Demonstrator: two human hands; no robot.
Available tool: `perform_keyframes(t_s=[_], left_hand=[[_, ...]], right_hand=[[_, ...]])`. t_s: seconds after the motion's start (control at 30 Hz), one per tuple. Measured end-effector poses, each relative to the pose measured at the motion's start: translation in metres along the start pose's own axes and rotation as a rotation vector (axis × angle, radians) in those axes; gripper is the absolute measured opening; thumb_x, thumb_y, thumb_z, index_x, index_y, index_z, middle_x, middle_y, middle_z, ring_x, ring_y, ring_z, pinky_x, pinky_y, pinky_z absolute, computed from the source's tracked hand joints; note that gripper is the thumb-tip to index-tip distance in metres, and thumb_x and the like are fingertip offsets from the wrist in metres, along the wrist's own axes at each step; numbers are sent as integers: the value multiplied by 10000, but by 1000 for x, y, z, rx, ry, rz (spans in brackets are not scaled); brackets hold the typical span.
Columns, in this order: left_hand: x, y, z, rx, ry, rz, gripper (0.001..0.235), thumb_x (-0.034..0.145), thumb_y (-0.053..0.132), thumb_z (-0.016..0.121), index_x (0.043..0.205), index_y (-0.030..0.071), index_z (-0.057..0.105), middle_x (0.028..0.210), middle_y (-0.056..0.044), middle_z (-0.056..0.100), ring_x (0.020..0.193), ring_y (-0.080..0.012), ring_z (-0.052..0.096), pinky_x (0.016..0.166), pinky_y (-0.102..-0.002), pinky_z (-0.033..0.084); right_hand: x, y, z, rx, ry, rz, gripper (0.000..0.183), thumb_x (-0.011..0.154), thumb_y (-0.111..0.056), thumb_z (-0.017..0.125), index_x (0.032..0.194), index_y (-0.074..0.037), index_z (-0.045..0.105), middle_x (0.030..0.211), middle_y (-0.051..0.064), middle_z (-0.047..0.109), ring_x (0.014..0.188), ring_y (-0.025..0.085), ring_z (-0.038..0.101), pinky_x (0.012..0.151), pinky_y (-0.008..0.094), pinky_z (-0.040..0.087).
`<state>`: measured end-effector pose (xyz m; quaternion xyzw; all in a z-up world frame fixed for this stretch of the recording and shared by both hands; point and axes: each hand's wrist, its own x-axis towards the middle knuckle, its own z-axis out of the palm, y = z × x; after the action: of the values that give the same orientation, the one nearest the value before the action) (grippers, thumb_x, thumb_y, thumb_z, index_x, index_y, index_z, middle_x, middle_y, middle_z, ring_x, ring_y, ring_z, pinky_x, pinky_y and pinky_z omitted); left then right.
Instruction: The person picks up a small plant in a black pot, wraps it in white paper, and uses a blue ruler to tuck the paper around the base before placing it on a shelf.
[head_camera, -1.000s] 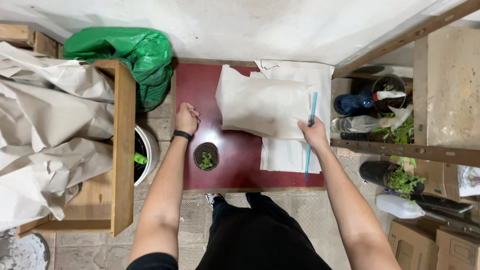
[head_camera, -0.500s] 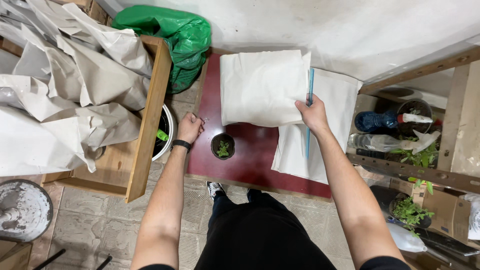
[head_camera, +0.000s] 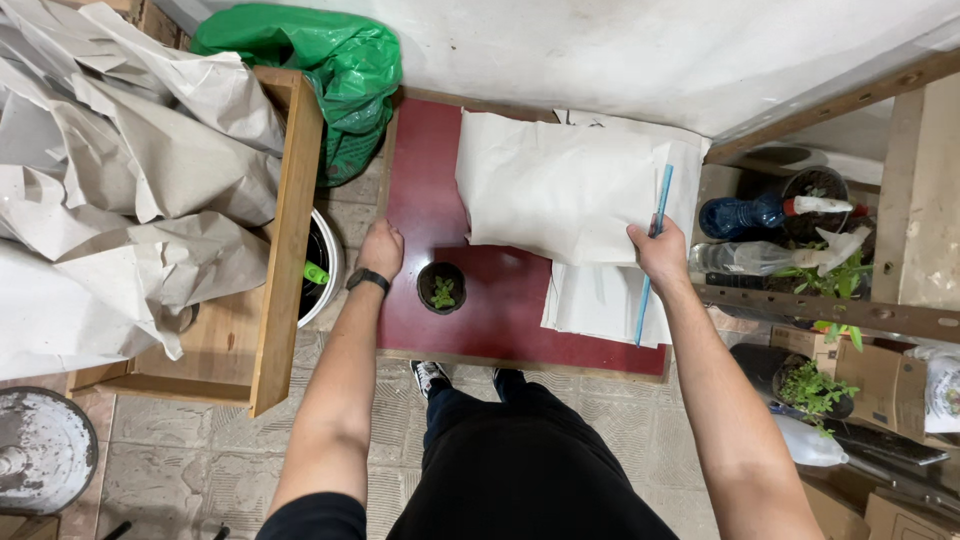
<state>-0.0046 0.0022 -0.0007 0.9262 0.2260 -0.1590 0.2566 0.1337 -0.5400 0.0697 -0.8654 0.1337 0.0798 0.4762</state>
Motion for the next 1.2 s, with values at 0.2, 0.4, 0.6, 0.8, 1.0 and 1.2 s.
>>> perform_keyframes(t_s=[0.2,0.4,0.6,0.8,1.0,1.2], left_hand=[[-45,-17,-9,-517,79,-45,287,1158,278,470,1185,240,753,781,-17,813,951,-265,819,878,-443,632],[-93,-44,-2,-752,164,-163,521,1210,480,455,943,94,683,761,-158,680,873,-341,703,847,-521,565],[-126,-28,-7,-969,177,-243,752,1238,565,331,637,167,544,535,-40,573,576,-212,573,593,-309,509],[-141,-9,-32,-1362,107,-202,302,1235,182,434,1272,33,693,767,13,555,540,-33,463,404,-158,433],[-168,-6,-61,-883,268,-47,766,1266,608,312,756,119,609,696,-121,626,802,-301,641,838,-412,553],[-175,3,-89,-452,58,249,431,1125,95,451,1539,98,572,960,-73,791,1058,-340,773,1030,-526,599]], right_hand=[[30,51,45,-196,-112,24,302,1032,-241,891,1243,-53,784,952,139,795,883,280,796,749,442,624],[-3,4,77,-102,-180,24,251,1028,-239,863,1142,-56,734,812,51,666,692,180,698,612,319,591],[-34,-10,62,50,-130,44,225,1020,-164,852,1096,-36,682,804,15,557,662,150,612,556,281,546],[-60,-7,47,98,-80,87,242,1020,-176,862,1097,-46,674,800,-7,544,645,138,592,527,286,542],[-88,-12,42,143,-49,108,223,1025,-181,853,1081,-72,667,801,-28,534,624,120,582,511,265,560],[-83,-7,41,116,-39,79,251,1020,-198,869,1044,-86,646,810,-34,508,659,111,596,513,272,565]])
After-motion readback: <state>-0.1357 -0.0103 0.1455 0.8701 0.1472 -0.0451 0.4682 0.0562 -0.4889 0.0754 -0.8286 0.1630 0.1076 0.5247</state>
